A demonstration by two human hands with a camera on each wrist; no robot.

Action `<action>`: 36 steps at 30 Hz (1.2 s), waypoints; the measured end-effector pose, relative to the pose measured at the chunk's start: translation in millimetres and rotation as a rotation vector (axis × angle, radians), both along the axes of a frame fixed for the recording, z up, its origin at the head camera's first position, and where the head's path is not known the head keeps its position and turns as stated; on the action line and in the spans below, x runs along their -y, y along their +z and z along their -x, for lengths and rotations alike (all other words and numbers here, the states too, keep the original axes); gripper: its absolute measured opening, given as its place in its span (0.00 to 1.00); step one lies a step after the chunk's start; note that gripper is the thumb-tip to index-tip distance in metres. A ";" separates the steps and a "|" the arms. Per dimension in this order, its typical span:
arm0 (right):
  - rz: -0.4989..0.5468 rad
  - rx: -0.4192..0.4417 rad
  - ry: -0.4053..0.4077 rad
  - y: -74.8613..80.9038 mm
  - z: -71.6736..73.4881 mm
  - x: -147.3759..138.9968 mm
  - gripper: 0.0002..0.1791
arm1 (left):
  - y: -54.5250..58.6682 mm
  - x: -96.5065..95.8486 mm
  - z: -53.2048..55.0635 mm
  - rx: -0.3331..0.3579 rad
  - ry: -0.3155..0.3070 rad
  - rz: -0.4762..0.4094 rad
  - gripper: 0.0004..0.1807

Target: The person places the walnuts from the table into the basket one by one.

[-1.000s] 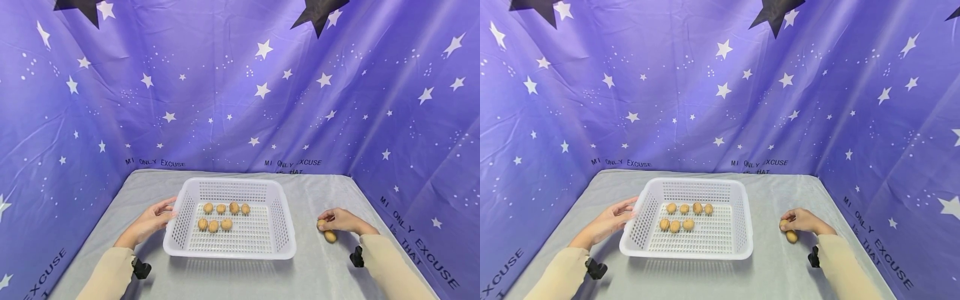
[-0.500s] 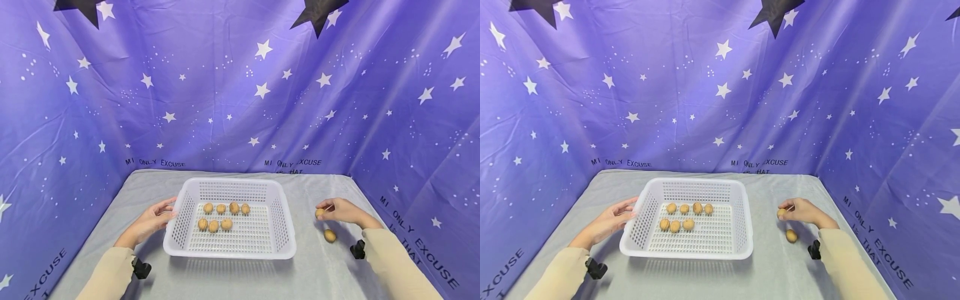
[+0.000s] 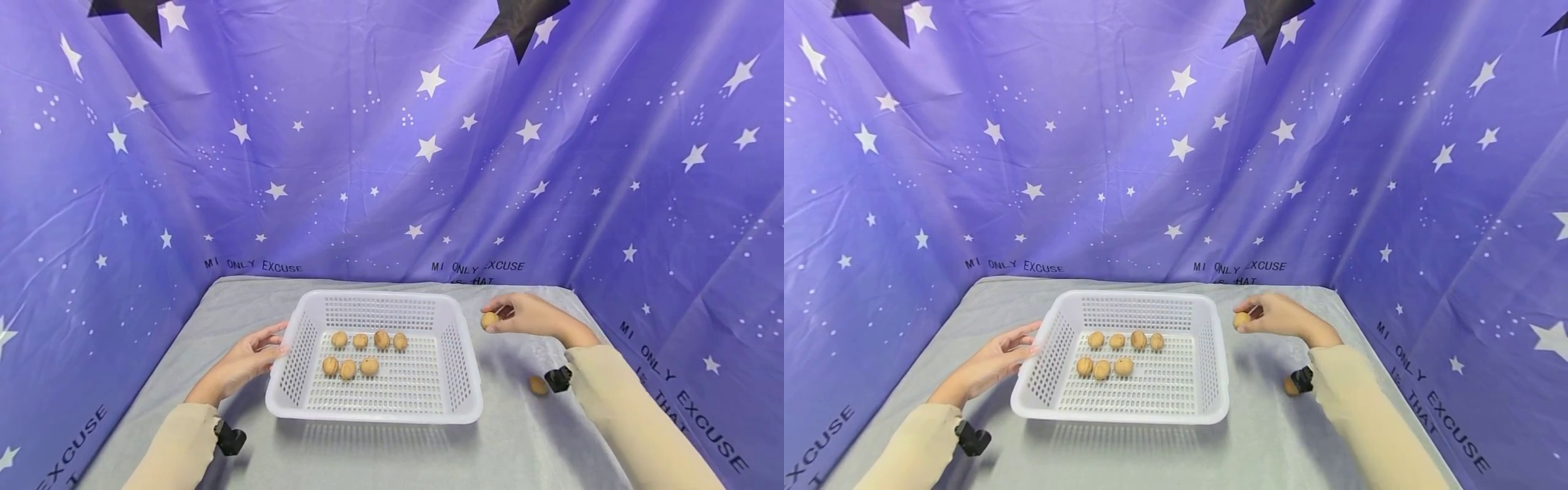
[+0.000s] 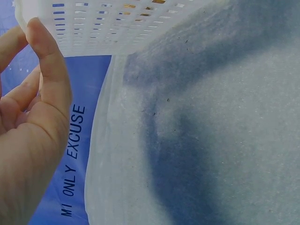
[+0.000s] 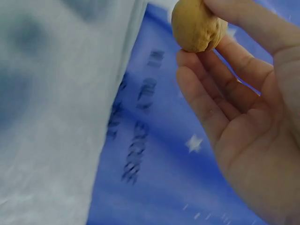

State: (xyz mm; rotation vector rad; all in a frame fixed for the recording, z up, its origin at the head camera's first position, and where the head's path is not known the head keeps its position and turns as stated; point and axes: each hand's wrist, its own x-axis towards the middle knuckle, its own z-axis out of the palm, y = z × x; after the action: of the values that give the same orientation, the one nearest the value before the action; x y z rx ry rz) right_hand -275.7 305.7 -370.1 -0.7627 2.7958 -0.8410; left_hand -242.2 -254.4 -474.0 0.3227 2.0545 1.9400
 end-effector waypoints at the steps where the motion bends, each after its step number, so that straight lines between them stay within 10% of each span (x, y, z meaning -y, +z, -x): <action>1: -0.003 0.004 0.012 2.8 1.5 6.6 0.26 | 0.1 0.1 -0.1 0.001 -0.001 -0.003 0.39; 16: -0.098 0.058 0.238 8.9 17.8 109.8 0.22 | -1.6 0.9 0.4 0.006 0.003 -0.003 0.39; 36: -0.228 0.194 0.318 -56.8 21.4 185.2 0.20 | -0.8 0.2 -0.1 -0.008 0.003 -0.006 0.39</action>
State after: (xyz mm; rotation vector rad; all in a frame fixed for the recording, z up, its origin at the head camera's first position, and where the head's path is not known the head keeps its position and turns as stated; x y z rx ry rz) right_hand -297.0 120.5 -426.9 -0.9900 2.4547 -0.5019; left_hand -242.1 -254.6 -474.8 0.3291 2.0555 1.9497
